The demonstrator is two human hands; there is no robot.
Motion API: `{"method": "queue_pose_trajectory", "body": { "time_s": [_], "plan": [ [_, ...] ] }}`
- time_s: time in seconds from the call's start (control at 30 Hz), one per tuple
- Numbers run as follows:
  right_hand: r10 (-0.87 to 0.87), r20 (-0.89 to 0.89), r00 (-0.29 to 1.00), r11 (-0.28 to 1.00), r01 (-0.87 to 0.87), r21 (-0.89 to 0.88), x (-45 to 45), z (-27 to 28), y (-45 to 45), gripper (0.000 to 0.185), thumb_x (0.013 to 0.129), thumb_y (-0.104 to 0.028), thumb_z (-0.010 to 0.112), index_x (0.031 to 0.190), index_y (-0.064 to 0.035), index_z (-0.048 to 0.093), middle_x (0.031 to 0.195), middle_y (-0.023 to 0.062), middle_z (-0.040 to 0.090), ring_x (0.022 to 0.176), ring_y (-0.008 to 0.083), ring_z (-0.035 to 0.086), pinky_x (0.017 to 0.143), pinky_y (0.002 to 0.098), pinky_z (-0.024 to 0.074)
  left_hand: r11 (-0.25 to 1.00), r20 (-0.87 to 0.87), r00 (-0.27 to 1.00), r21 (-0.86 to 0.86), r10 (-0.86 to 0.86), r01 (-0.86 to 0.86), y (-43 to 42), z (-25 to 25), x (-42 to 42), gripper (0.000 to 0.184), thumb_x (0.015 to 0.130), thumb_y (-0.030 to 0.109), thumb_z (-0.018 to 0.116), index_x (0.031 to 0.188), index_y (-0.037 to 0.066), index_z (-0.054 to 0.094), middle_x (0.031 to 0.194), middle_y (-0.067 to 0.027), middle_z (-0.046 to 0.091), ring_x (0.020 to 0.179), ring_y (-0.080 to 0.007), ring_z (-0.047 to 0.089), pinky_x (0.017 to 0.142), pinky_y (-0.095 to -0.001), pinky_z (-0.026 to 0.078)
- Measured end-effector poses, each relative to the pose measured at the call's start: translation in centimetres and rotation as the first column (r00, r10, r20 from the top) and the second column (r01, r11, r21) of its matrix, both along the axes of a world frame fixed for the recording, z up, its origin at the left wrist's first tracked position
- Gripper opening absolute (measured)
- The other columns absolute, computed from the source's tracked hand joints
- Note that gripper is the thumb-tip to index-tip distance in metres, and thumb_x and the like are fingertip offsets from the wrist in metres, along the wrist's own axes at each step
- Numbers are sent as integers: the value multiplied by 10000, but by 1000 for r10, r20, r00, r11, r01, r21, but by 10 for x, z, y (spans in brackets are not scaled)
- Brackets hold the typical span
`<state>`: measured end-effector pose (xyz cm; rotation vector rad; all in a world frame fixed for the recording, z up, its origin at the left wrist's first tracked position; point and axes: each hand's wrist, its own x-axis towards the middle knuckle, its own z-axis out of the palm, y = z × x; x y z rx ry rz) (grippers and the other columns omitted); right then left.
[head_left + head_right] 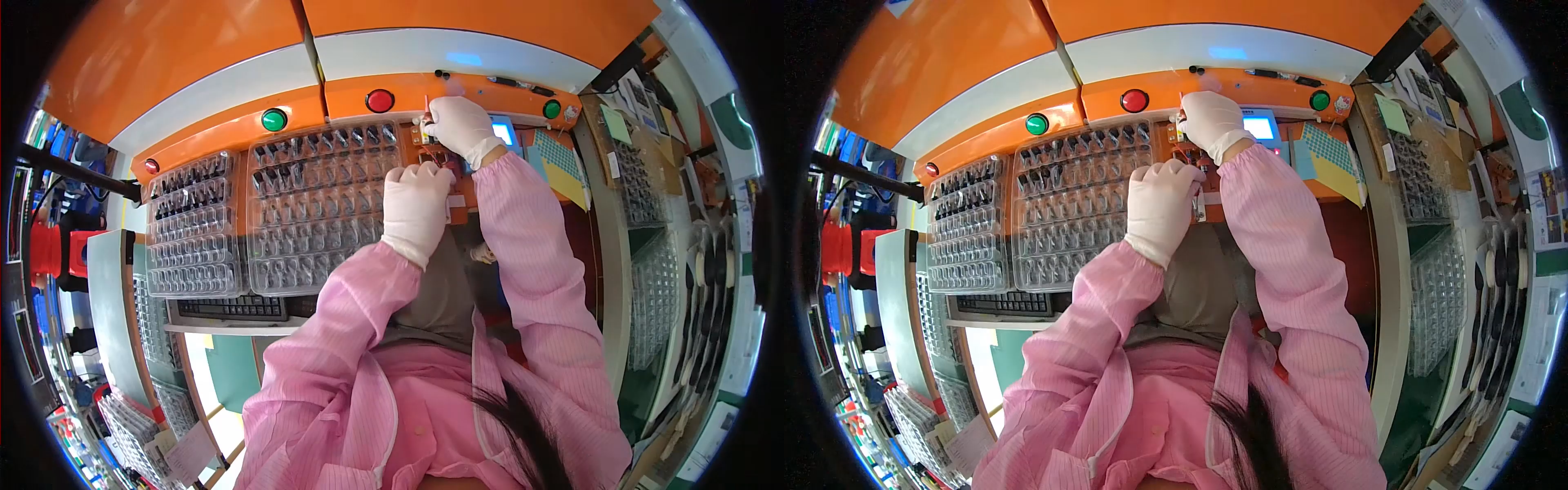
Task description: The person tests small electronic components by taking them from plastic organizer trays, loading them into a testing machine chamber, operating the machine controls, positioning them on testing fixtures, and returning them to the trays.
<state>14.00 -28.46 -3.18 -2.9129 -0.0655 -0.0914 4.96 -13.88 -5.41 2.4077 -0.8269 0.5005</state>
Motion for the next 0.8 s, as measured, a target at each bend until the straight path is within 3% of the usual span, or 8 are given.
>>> {"method": "queue_pose_trajectory", "body": {
  "time_s": [0.13, 0.47, 0.57, 0.8],
  "plan": [
    [23, -2, 1000, 999, -23, -36, -2, 6, 1, 207, 787, -260, 663, 864, -70, 692, 806, 179, 670, 787, 344, 658, 695, 450, 516, 997, -45, 998, 73, 33, -30, -6, -10, 8, 95, 749, 103, 592, 831, 149, 609, 804, -41, 603, 817, -243, 617, 756, -394, 413],
    [8, 8, 1000, 999, -8, -31, 1, 2, 1, 191, 804, -244, 641, 829, -64, 698, 788, 181, 668, 772, 345, 661, 681, 450, 518, 994, -56, 997, 100, 43, -38, -5, -8, 9, 84, 764, 119, 601, 840, 152, 616, 811, -48, 609, 800, -248, 623, 747, -394, 416],
    [1, 12, 1000, 1000, 0, -15, 3, 0, -1, 196, 805, -252, 640, 814, -65, 699, 789, 187, 668, 768, 349, 660, 679, 454, 517, 996, -112, 990, -26, -88, 86, 6, 15, -3, 78, 776, 134, 604, 848, 154, 626, 813, -38, 610, 813, -240, 617, 755, -390, 412],
    [-8, -21, 1000, 1000, 8, 22, 6, -4, -4, 251, 763, -313, 688, 809, -69, 655, 801, 162, 656, 798, 354, 635, 705, 465, 490, 978, -85, 975, 29, -204, 207, 18, 35, -33, 64, 780, 141, 609, 834, 154, 640, 815, -21, 611, 829, -224, 601, 767, -382, 403]
  ]
}}
